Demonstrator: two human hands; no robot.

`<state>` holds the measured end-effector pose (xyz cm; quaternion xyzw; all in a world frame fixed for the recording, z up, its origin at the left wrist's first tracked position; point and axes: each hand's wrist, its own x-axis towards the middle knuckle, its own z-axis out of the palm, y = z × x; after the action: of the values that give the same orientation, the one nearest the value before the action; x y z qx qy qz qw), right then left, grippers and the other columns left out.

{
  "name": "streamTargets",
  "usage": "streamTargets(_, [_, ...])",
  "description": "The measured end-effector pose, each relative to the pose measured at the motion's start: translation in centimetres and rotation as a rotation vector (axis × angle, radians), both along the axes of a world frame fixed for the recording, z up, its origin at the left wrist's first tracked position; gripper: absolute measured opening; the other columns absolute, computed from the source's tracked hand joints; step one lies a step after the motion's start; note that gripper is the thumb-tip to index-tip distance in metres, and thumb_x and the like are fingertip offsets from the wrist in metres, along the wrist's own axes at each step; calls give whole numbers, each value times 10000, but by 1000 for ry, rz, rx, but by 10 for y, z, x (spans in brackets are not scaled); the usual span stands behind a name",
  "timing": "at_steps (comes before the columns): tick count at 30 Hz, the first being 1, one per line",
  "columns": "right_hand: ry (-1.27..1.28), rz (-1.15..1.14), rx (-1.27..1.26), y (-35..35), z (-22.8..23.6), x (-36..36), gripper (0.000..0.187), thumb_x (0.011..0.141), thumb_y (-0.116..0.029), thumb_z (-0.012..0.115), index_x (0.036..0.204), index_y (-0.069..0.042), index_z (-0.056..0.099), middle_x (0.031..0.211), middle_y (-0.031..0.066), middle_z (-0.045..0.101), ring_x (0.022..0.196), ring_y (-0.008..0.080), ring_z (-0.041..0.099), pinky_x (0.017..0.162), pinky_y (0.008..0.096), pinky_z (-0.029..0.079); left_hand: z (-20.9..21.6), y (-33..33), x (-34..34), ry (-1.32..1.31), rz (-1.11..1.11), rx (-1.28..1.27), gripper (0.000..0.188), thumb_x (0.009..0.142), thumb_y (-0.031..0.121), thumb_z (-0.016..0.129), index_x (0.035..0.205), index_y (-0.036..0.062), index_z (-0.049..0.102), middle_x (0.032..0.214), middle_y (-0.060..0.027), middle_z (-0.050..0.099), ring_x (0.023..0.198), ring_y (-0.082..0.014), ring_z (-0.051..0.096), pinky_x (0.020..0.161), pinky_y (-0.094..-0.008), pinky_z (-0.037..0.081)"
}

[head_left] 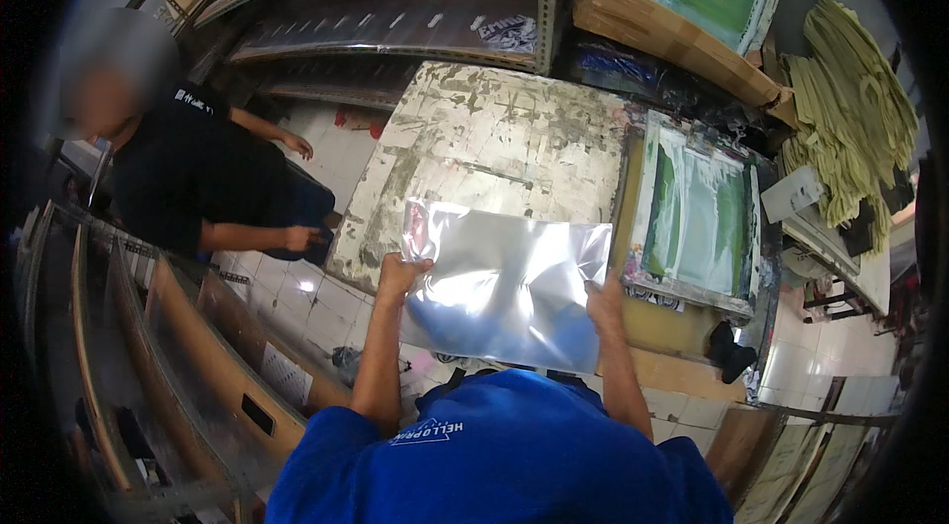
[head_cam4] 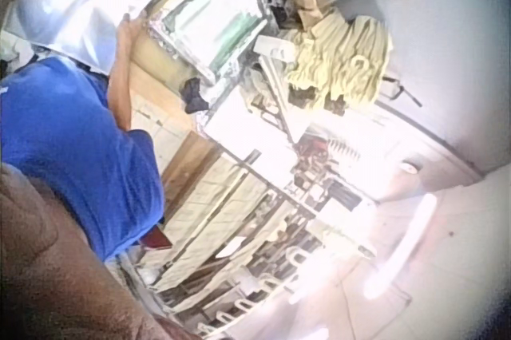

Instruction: The person performs a screen printing process on silver sheets by aligning a sheet under a screen, applying green ink with a squeegee, and then placing the printed sheets into a plastic bag held by an assistant.

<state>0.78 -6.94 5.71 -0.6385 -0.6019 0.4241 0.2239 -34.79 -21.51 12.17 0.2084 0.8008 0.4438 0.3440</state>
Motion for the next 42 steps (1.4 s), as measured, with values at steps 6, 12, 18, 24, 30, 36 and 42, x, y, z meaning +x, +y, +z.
streamTargets(6, [200,46,96,-8,-20,25,531,834,-29,663,1338,51,513,1188,228,656,1108,356,634,969,411,482,7,-33,44,32,100,-85,224,751,53,833,920,-60,739,773,-103,717,632,-159,648,572,-326,499])
streamTargets(12, [93,194,2,-12,-14,41,480,821,-29,674,1281,50,562,1166,229,665,1066,354,650,951,418,486,-19,-85,73,-16,225,-45,184,774,52,814,884,-68,728,764,-111,711,639,-169,647,575,-350,491])
streamTargets(18, [166,220,-119,-12,-24,68,700,828,-6,675,1451,92,371,1354,310,551,1240,411,567,1059,391,435,-29,-109,110,-88,301,9,178,782,65,818,866,-62,726,752,-91,702,624,-154,627,570,-347,484])
streamTargets(24, [204,258,-118,-9,-3,75,825,830,21,663,1531,99,235,1355,301,560,1203,352,595,1048,365,435,-16,-99,130,-62,305,-28,187,765,61,835,866,-61,737,756,-81,702,645,-149,623,599,-324,485])
streamTargets(30, [172,251,53,-3,6,81,736,837,12,663,1487,104,330,1350,297,568,1188,367,601,1040,362,435,5,-87,131,-81,311,43,220,746,98,850,835,-40,704,712,-81,677,592,-148,622,510,-341,476])
streamTargets(36, [341,212,64,8,56,77,661,861,77,631,1470,90,374,1304,228,601,1141,291,608,1040,365,424,3,-75,109,-112,259,-1,228,752,110,831,885,-46,730,771,-85,706,659,-165,650,618,-347,510])
streamTargets(42, [334,229,103,16,89,74,629,874,64,613,1466,58,400,1318,210,600,1162,292,603,1038,379,432,6,-53,94,-185,240,151,193,765,73,805,890,-50,726,767,-109,698,643,-164,649,566,-340,507])
